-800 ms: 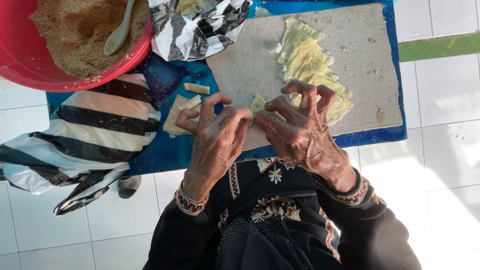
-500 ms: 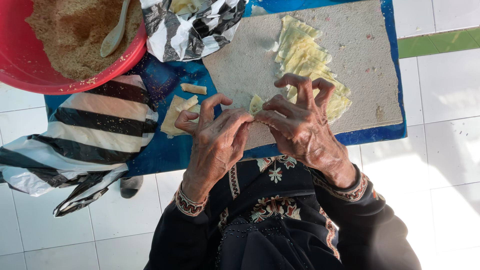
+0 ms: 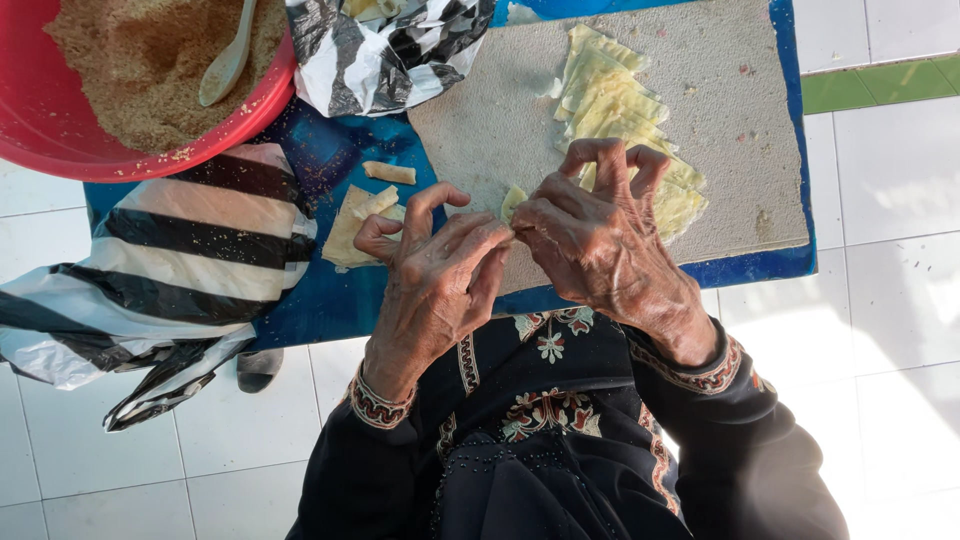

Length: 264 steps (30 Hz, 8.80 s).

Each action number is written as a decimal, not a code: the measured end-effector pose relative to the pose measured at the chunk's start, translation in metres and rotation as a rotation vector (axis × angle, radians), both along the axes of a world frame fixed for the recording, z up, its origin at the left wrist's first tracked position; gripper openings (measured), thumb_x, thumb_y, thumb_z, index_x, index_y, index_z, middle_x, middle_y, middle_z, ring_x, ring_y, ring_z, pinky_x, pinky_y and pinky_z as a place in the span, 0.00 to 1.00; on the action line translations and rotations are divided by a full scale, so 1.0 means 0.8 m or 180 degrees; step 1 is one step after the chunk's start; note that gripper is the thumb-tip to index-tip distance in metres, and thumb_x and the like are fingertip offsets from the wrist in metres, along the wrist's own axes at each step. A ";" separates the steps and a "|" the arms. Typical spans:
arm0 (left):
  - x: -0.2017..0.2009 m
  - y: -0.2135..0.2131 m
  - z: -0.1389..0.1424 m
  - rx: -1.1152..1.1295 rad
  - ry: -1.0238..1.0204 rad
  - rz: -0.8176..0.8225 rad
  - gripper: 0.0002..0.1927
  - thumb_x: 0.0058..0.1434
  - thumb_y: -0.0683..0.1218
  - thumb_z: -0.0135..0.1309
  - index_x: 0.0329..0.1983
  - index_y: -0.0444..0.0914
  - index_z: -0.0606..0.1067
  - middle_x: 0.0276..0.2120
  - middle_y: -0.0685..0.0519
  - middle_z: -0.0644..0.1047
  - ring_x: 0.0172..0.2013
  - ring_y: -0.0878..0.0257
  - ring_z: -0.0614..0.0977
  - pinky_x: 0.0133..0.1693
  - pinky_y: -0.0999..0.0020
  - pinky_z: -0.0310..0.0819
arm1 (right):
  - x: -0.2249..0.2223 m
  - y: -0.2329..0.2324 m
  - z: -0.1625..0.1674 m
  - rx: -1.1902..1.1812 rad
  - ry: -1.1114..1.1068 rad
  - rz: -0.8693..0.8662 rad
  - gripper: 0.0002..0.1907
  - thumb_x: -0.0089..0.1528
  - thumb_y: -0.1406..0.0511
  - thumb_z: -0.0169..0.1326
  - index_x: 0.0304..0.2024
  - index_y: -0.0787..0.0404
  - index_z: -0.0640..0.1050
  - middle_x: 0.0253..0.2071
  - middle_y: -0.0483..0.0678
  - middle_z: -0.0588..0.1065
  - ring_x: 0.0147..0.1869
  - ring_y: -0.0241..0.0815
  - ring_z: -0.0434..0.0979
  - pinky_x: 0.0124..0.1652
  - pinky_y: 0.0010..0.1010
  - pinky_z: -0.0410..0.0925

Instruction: The person folds thin pastry wrappers around a spoonful of brown filling, pinching the edges closed by hand and placing each finished parcel on a mat beside the work area. They repeatedly take a wrapper, add filling from a red bowl, fold it into a triangle, and stack it with the others.

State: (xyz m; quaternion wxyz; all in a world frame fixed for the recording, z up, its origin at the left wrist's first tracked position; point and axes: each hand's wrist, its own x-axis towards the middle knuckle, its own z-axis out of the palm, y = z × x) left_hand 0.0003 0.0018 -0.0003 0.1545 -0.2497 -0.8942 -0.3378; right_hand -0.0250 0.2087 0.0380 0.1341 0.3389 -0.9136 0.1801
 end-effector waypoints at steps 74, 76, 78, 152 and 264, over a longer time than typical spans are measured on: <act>-0.014 0.010 -0.017 -0.0652 0.0385 0.0352 0.14 0.64 0.44 0.65 0.52 0.46 0.80 0.49 0.63 0.76 0.55 0.60 0.73 0.55 0.51 0.47 | 0.006 0.003 -0.023 0.0143 0.0563 -0.0423 0.17 0.63 0.56 0.70 0.48 0.56 0.82 0.48 0.42 0.77 0.64 0.51 0.63 0.60 0.53 0.49; -0.014 0.010 -0.018 -0.0666 0.0395 0.0376 0.14 0.64 0.44 0.65 0.52 0.46 0.80 0.50 0.63 0.77 0.56 0.60 0.73 0.56 0.51 0.48 | 0.007 0.003 -0.025 0.0209 0.0615 -0.0476 0.17 0.63 0.58 0.70 0.49 0.56 0.82 0.49 0.41 0.76 0.64 0.50 0.63 0.60 0.54 0.49; -0.014 0.011 -0.018 -0.0707 0.0460 0.0412 0.13 0.64 0.44 0.65 0.52 0.46 0.80 0.51 0.62 0.77 0.55 0.59 0.73 0.56 0.51 0.48 | 0.007 0.003 -0.027 0.0252 0.0662 -0.0544 0.17 0.61 0.59 0.69 0.49 0.55 0.82 0.49 0.41 0.76 0.64 0.49 0.64 0.60 0.54 0.49; -0.015 0.030 0.005 0.2288 -0.0817 -0.0038 0.11 0.68 0.45 0.59 0.50 0.34 0.76 0.41 0.50 0.82 0.42 0.65 0.83 0.45 0.71 0.78 | 0.009 0.004 0.010 -0.1279 -0.0142 -0.0651 0.11 0.59 0.64 0.68 0.43 0.51 0.82 0.44 0.38 0.81 0.66 0.48 0.65 0.61 0.45 0.55; -0.090 0.023 -0.025 0.3446 -0.1399 -0.0187 0.15 0.68 0.43 0.59 0.56 0.33 0.76 0.50 0.49 0.81 0.49 0.67 0.82 0.50 0.72 0.80 | -0.073 -0.023 0.020 -0.0821 0.0678 -0.0217 0.17 0.58 0.64 0.71 0.47 0.52 0.79 0.51 0.38 0.78 0.63 0.52 0.67 0.59 0.48 0.52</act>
